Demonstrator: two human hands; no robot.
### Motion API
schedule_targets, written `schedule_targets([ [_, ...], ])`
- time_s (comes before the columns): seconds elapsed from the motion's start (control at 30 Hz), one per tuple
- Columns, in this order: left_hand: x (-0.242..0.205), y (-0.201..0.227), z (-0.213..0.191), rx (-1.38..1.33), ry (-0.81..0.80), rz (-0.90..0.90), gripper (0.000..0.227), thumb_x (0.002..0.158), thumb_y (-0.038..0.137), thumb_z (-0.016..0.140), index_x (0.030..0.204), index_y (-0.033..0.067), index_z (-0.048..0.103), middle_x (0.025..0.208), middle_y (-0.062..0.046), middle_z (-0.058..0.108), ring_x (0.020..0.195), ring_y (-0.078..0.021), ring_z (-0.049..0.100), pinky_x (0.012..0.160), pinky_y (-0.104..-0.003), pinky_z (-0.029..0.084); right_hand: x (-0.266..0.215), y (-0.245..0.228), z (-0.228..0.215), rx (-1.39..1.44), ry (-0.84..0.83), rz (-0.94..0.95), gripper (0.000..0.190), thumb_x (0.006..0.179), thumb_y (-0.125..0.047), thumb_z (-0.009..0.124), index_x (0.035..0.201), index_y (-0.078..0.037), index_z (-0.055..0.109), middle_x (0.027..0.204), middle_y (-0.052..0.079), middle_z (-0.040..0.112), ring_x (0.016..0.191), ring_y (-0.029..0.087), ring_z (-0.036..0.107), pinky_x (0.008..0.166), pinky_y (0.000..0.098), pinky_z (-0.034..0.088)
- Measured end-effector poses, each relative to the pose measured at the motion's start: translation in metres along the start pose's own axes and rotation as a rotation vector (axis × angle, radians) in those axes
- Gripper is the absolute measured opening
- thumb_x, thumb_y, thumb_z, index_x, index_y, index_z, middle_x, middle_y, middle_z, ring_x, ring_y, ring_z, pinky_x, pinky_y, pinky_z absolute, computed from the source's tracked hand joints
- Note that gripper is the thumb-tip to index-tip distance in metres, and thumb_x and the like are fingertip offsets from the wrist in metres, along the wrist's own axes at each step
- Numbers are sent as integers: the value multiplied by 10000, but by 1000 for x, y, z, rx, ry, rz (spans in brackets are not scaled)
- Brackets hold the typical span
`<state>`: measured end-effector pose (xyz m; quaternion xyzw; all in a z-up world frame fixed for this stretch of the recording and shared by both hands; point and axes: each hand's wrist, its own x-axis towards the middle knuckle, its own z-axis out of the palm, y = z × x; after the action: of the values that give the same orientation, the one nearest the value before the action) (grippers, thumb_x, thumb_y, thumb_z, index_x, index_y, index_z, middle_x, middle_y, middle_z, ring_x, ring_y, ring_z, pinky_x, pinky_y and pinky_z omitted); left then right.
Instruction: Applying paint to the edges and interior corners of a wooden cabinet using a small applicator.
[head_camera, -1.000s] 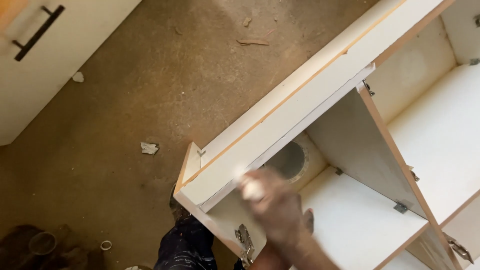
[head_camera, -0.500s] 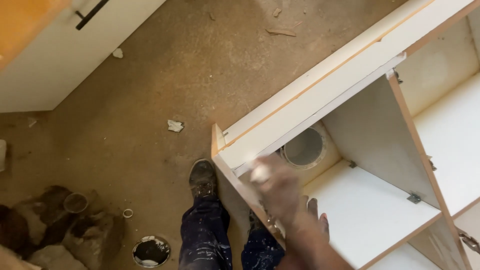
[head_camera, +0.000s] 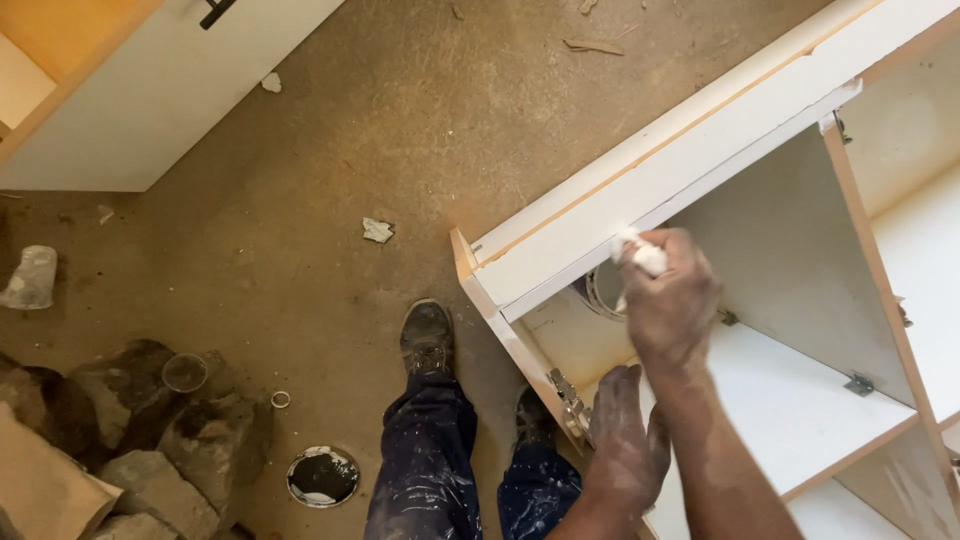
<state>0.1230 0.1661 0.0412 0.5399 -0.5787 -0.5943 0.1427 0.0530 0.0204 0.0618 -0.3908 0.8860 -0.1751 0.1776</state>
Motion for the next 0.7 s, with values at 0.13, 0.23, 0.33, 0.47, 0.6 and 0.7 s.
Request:
schedule_targets([
  [0.13,16,20,-14,-180,-63,-187,435,975,186,517,1385,41,502,1295,-168,563,1218,-314,530,1075,-425,397,-86,-33,32,519,-362,-204,212,844,-95,676,1021,-136,785,1051,18,800,939,142,770,799,257,616],
  [0.23,20,26,-10,-369,-78,-384,467,959,220,531,1402,74,514,1308,-128,586,1240,-273,549,1099,-397,405,-86,-19,52,198,-303,-524,215,962,-114,569,1130,-61,692,986,104,711,643,175,638,472,246,568],
  [0.33,34,33,-3,-542,-103,-567,499,942,254,546,1418,106,527,1321,-88,610,1263,-232,568,1123,-370,413,-28,-15,18,113,-135,-472,136,963,-152,671,1013,-29,698,925,146,737,763,234,717,586,290,633],
  [0.47,52,46,1,-702,-145,-760,530,926,288,562,1434,138,541,1335,-48,635,1285,-192,588,1148,-343,422,36,39,5,-44,57,-186,243,866,-362,764,1086,-261,747,957,26,689,866,287,709,772,417,589],
  [0.6,84,78,-6,-796,-213,-944,513,963,357,533,1449,193,546,1405,-40,641,1316,-178,604,1170,-324,436,105,66,-33,-165,165,-245,275,1002,-274,699,1084,-12,696,1026,189,689,711,281,644,544,391,527],
  [0.7,104,91,-6,-741,-257,-931,499,997,430,497,1449,220,533,1480,-94,606,1350,-258,576,1171,-382,418,163,108,-51,-274,312,-298,197,901,-158,734,1040,-19,729,958,170,717,767,347,651,631,479,503],
])
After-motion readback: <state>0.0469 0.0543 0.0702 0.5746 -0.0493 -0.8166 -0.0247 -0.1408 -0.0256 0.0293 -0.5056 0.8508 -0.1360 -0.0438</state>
